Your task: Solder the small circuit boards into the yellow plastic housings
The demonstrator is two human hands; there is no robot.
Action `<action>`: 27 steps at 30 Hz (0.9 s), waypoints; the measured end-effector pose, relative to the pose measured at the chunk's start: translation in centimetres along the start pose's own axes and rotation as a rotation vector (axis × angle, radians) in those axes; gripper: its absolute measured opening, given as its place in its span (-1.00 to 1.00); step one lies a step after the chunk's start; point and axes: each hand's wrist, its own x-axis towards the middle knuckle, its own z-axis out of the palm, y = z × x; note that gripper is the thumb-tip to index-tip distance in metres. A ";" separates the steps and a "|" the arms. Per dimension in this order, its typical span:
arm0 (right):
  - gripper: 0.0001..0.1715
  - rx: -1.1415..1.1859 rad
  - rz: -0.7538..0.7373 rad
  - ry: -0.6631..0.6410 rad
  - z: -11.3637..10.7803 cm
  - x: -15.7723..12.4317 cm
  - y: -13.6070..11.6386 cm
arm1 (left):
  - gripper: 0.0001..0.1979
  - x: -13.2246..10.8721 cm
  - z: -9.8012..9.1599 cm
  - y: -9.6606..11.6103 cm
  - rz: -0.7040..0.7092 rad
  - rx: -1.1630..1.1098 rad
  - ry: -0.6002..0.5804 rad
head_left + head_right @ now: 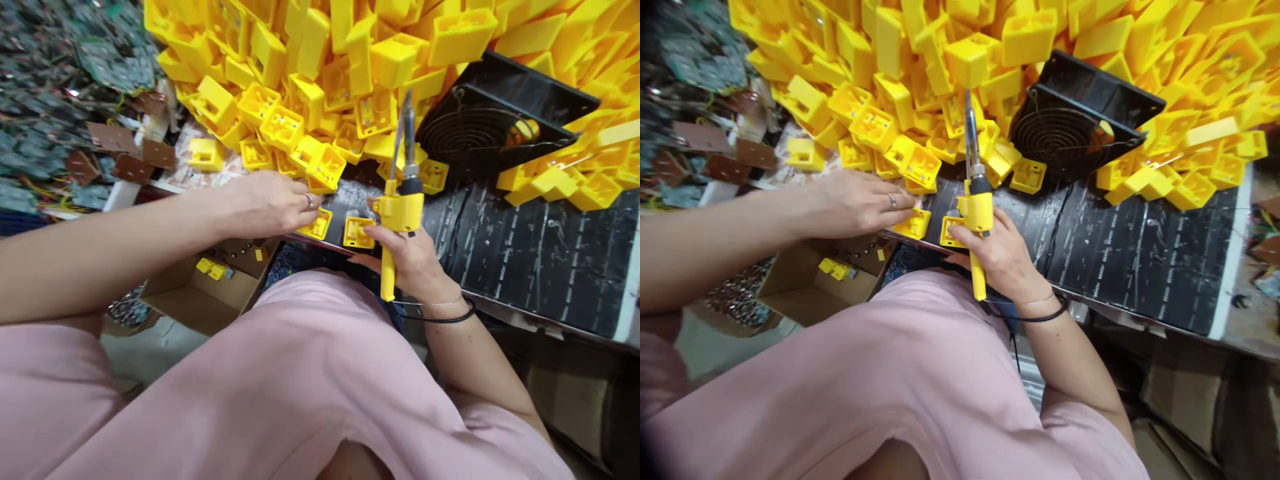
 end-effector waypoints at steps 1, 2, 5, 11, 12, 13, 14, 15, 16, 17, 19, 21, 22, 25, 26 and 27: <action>-0.47 -0.037 -0.022 -0.003 0.3 0.4 0.1 | -0.67 -0.3 0.7 0.1 0.076 0.018 -0.034; -0.52 -0.067 -0.031 -0.006 0.5 0.6 0.2 | -0.62 -0.6 1.4 0.3 0.110 0.033 -0.013; -0.56 -0.118 -0.028 0.001 0.5 0.8 0.5 | -0.60 -1.6 2.9 1.8 -0.128 0.093 0.206; -0.43 -0.175 -0.010 0.009 0.0 0.3 0.8 | -0.40 -0.7 4.2 5.7 -0.359 0.111 0.183; -0.43 -0.171 -0.005 0.012 0.0 0.1 0.8 | -0.49 -0.4 4.2 5.6 -0.300 0.097 0.175; -0.43 -0.166 -0.002 0.020 0.0 -0.1 0.8 | -0.58 -0.2 4.1 5.3 -0.206 0.076 0.165; -0.43 -0.157 0.001 0.029 0.0 -0.2 0.8 | -0.62 -0.1 3.9 4.9 -0.085 0.044 0.153; -0.40 -0.143 0.002 0.035 0.0 -0.4 0.8 | -0.61 -0.1 3.8 4.3 0.037 0.003 0.143; -0.37 -0.128 0.003 0.034 -0.1 -0.5 0.8 | -0.56 -0.2 3.7 3.9 0.136 -0.045 0.146; -0.35 -0.117 0.003 0.030 -0.2 -0.5 0.9 | -0.52 -0.4 3.7 3.6 0.188 -0.093 0.175; -0.31 -0.101 -0.002 0.011 -0.3 -0.5 1.0 | -0.55 -0.7 4.0 3.6 0.120 -0.148 0.295; -0.29 -0.086 -0.008 -0.001 -0.5 -0.4 1.1 | -0.56 -0.9 4.7 4.2 -0.059 -0.128 0.406; -0.30 -0.081 -0.010 -0.007 -0.5 -0.4 1.1 | -0.51 -0.9 5.1 4.7 -0.126 -0.104 0.430; -0.45 -0.089 -0.026 -0.023 -0.6 -0.6 1.4 | -0.58 -0.6 6.1 5.3 -0.121 -0.134 0.406; -0.49 -0.097 -0.028 -0.019 -0.6 -0.6 1.5 | -0.61 -0.4 6.3 5.3 -0.075 -0.183 0.388; -0.52 -0.096 -0.026 -0.022 -0.5 -0.7 1.7 | -0.60 -0.2 6.4 5.1 -0.020 -0.233 0.368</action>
